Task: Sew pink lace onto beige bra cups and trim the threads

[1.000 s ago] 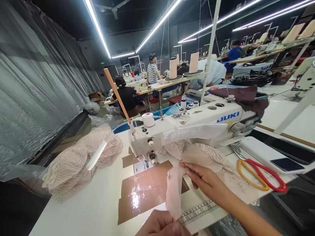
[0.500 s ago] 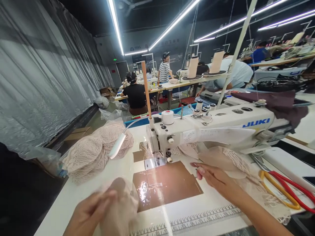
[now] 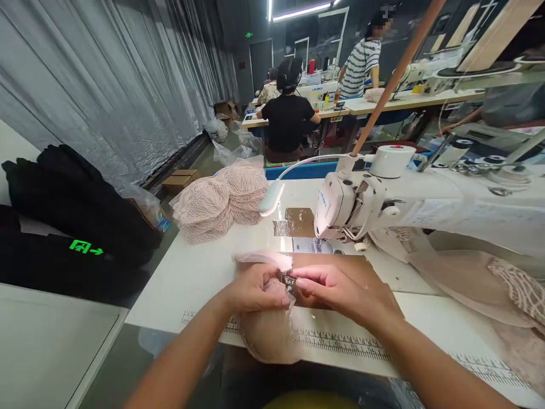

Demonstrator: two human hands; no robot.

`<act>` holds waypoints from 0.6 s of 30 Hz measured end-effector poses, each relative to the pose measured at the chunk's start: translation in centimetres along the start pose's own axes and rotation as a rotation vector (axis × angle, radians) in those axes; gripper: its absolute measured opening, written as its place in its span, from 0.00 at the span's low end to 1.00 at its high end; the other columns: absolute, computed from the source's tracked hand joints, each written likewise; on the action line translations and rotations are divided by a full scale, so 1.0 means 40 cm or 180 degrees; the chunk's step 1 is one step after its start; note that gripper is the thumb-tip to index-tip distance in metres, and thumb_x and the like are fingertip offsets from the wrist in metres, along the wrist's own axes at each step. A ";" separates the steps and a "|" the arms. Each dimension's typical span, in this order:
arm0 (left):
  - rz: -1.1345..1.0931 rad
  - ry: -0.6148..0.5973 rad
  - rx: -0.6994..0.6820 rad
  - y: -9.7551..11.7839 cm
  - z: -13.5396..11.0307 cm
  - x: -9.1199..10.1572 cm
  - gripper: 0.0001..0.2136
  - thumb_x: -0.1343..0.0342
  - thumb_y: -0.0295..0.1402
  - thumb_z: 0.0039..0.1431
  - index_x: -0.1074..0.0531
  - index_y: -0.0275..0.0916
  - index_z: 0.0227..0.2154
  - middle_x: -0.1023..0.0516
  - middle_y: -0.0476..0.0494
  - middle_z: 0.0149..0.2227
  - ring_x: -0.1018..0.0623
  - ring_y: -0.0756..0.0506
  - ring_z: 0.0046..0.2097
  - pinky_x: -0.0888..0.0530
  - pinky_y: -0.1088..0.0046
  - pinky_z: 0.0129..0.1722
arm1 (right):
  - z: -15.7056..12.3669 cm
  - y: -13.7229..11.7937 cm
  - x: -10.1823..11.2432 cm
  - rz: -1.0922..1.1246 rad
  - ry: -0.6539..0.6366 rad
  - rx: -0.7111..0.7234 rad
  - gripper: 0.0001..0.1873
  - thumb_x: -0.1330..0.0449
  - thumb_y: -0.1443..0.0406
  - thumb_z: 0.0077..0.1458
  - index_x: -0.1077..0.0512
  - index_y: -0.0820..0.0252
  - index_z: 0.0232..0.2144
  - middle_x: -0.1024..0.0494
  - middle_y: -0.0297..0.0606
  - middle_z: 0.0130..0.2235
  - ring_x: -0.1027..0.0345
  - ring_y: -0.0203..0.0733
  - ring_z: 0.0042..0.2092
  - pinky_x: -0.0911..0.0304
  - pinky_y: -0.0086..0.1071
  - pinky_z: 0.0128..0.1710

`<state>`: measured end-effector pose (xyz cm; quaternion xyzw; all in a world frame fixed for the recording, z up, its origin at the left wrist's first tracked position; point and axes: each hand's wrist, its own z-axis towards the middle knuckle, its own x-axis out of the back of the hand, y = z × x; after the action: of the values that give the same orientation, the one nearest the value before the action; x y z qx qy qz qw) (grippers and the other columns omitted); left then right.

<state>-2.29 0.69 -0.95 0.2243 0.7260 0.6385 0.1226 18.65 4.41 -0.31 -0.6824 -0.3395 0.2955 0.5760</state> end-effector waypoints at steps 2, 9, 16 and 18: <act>0.0003 -0.0009 0.0028 -0.005 0.000 -0.001 0.18 0.36 0.41 0.45 0.29 0.33 0.36 0.33 0.49 0.29 0.31 0.49 0.34 0.34 0.76 0.33 | 0.012 0.000 -0.013 0.0138 -0.0099 -0.0007 0.21 0.43 0.51 0.54 0.27 0.65 0.34 0.41 0.30 0.24 0.53 0.30 0.25 0.54 0.27 0.23; 0.0027 -0.0145 -0.0014 0.005 -0.005 0.003 0.19 0.36 0.38 0.46 0.30 0.35 0.41 0.30 0.49 0.33 0.30 0.49 0.34 0.33 0.76 0.34 | 0.012 0.001 -0.016 -0.0303 0.0276 0.0160 0.24 0.47 0.50 0.57 0.25 0.64 0.38 0.33 0.32 0.23 0.44 0.32 0.24 0.47 0.27 0.24; 0.1385 0.0521 0.0463 0.044 -0.117 0.180 0.22 0.42 0.40 0.53 0.30 0.38 0.50 0.25 0.42 0.45 0.26 0.41 0.45 0.30 0.66 0.46 | -0.160 0.152 0.163 -0.3614 0.2081 -0.0072 0.23 0.53 0.51 0.59 0.25 0.54 0.46 0.24 0.44 0.46 0.30 0.52 0.42 0.34 0.40 0.37; 0.2171 0.1378 0.0391 0.038 -0.132 0.200 0.29 0.42 0.41 0.52 0.38 0.39 0.57 0.31 0.38 0.55 0.31 0.36 0.55 0.33 0.60 0.53 | -0.205 0.212 0.223 -0.4288 0.2329 0.0046 0.25 0.54 0.52 0.58 0.24 0.58 0.43 0.25 0.49 0.43 0.31 0.54 0.41 0.35 0.46 0.39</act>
<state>-11.45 0.07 2.22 0.3194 0.6558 0.6304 -0.2654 31.50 5.90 -7.46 -0.3786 -0.4678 -0.3619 0.7119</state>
